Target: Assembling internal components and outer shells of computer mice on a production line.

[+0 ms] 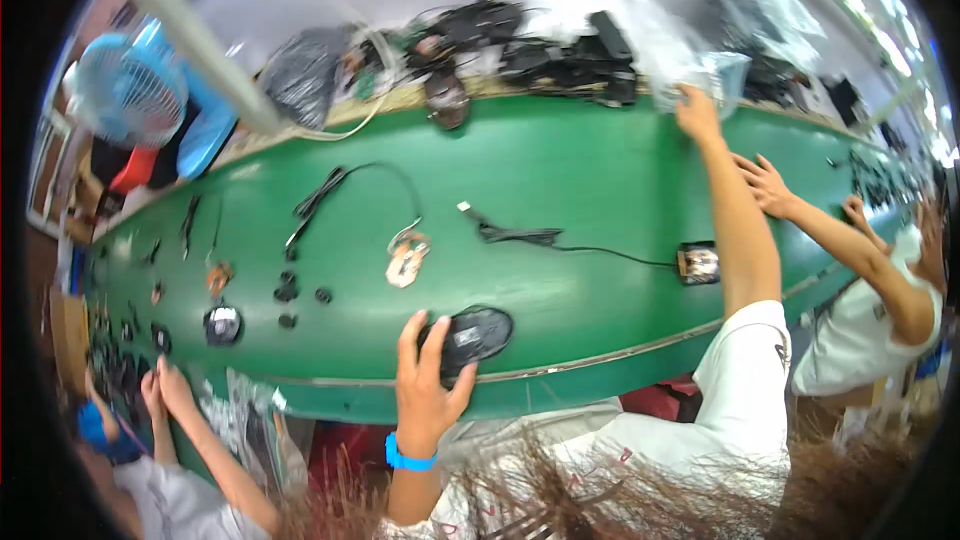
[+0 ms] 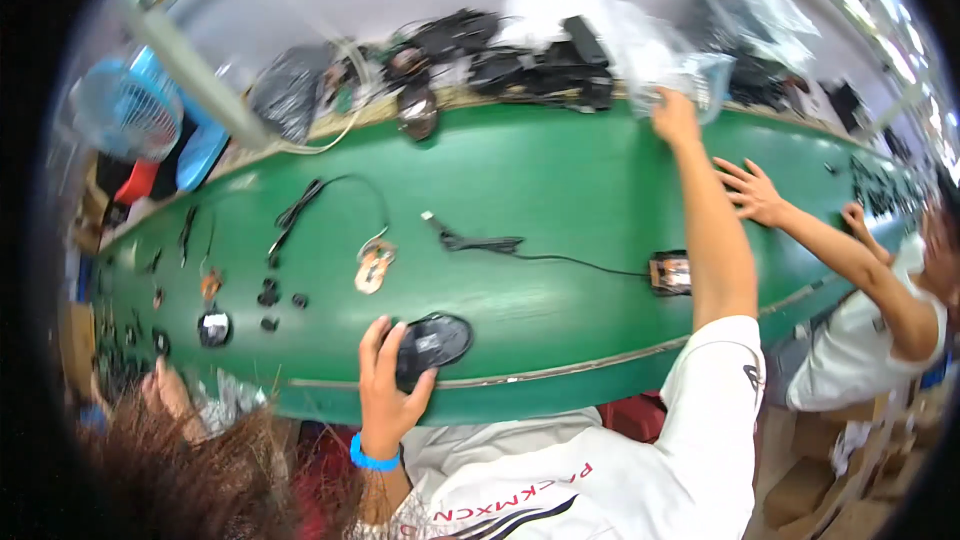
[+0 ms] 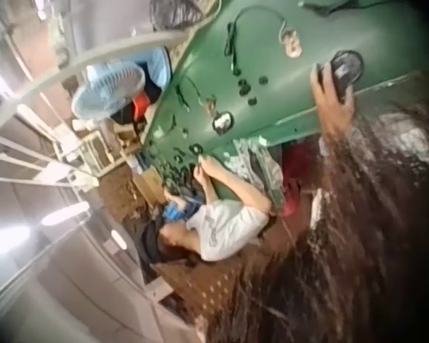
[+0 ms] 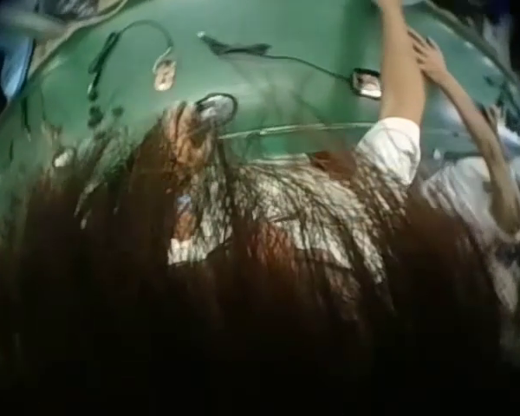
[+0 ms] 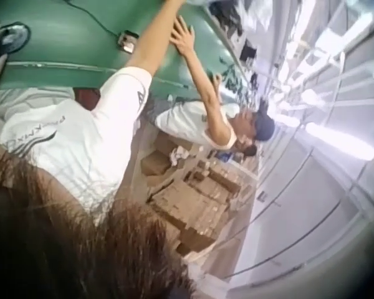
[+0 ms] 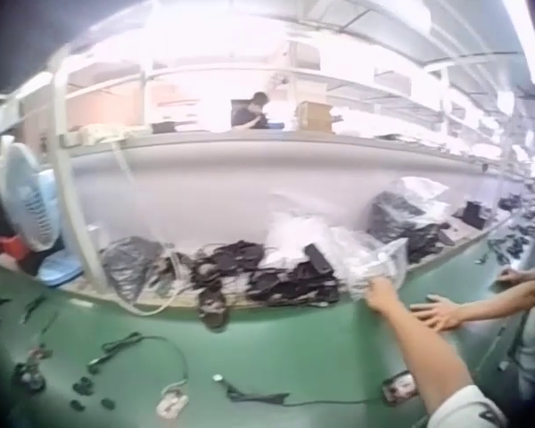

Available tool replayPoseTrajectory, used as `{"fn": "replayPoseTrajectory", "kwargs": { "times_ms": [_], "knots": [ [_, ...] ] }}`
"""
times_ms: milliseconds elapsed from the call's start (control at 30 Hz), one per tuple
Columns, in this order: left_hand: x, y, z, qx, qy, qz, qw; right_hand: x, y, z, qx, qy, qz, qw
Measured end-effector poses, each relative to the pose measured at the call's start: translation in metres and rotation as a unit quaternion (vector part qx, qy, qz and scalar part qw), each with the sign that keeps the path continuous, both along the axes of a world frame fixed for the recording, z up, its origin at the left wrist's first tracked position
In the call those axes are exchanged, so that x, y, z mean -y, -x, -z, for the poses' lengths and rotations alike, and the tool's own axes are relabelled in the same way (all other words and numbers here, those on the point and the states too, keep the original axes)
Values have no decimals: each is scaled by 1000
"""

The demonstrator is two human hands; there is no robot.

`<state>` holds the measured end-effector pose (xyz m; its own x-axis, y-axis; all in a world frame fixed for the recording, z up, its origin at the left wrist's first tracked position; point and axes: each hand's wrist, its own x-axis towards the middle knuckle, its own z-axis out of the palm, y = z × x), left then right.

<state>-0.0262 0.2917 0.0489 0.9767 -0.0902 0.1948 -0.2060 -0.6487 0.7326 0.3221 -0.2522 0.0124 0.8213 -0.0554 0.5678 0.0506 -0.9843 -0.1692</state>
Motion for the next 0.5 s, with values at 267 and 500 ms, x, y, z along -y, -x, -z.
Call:
{"fn": "replayPoseTrajectory", "kwargs": {
  "times_ms": [267,500],
  "knots": [
    [-12,6,0,-9,27,1,1000,-18,-2,3,-101,-27,48,993],
    [-14,1,0,8,14,35,999,-45,53,-31,-77,-148,19,986]
  ]
}}
